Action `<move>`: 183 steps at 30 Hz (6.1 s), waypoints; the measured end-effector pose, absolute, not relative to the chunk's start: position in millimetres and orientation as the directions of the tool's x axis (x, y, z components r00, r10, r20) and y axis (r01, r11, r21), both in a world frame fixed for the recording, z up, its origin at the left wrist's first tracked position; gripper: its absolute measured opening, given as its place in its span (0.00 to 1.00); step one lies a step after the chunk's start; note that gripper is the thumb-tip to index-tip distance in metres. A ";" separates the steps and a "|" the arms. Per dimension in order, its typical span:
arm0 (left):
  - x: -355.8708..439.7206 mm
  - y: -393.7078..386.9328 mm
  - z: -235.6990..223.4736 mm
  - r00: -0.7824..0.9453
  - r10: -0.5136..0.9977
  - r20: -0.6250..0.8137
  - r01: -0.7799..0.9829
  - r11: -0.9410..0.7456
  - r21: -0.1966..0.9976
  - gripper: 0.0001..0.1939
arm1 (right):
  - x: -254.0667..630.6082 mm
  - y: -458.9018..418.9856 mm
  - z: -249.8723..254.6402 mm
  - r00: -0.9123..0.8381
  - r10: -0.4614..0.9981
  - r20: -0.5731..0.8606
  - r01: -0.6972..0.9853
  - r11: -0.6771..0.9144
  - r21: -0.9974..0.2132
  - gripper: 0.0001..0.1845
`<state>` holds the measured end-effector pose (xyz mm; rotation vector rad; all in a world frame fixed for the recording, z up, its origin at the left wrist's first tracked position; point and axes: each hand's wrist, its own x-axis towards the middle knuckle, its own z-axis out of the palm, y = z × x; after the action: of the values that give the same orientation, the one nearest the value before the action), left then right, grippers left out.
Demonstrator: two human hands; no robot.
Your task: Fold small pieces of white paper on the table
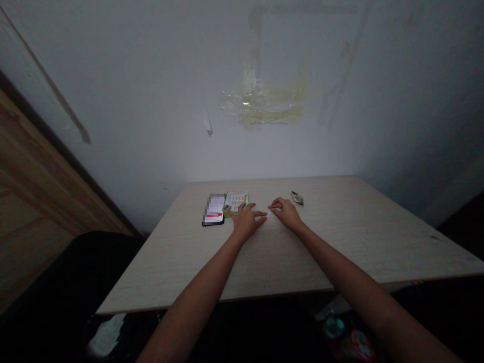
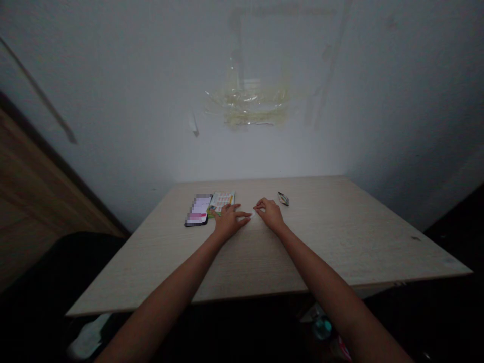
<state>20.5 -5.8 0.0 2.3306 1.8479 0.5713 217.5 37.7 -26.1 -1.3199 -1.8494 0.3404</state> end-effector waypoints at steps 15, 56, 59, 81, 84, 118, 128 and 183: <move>21.6 -6.2 -4.0 0.223 0.944 0.243 0.923 -0.284 0.258 0.15 | 216.4 23.3 -20.5 -0.153 0.877 0.455 0.613 0.446 -0.653 0.07; 21.0 -5.9 -7.1 0.153 0.955 0.255 0.938 -0.222 0.267 0.18 | 212.0 22.8 -23.2 -0.219 0.909 0.355 0.538 0.416 -0.733 0.09; 21.1 -5.7 -8.9 0.154 0.951 0.269 0.938 -0.226 0.263 0.17 | 212.3 20.5 -21.5 -0.231 0.909 0.348 0.526 0.417 -0.741 0.08; 21.7 -8.6 -5.9 0.158 0.949 0.272 0.938 -0.231 0.260 0.17 | 216.9 26.6 -34.7 -0.223 0.919 0.326 0.347 0.387 -0.854 0.13; 21.7 -8.2 -6.5 0.160 0.949 0.272 0.937 -0.233 0.261 0.17 | 216.2 23.4 -30.4 -0.225 0.917 0.328 0.413 0.395 -0.820 0.12; 22.7 -9.4 -3.8 0.144 0.961 0.235 0.939 -0.208 0.275 0.15 | 216.9 18.3 -26.9 -0.242 0.882 0.404 0.520 0.469 -0.714 0.06; 25.2 -6.5 0.6 0.111 0.945 0.307 0.940 -0.200 0.275 0.14 | 218.7 28.3 -36.2 -0.143 0.916 0.376 0.339 0.402 -0.850 0.13; 24.7 -0.5 -7.3 0.101 0.944 0.315 0.932 -0.201 0.303 0.16 | 211.0 6.9 -22.0 -0.292 0.885 0.362 0.451 0.461 -0.764 0.09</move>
<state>24.7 -0.5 -7.3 2.3104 1.9683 0.6970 211.0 6.9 -22.0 -1.1180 -1.9144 0.6900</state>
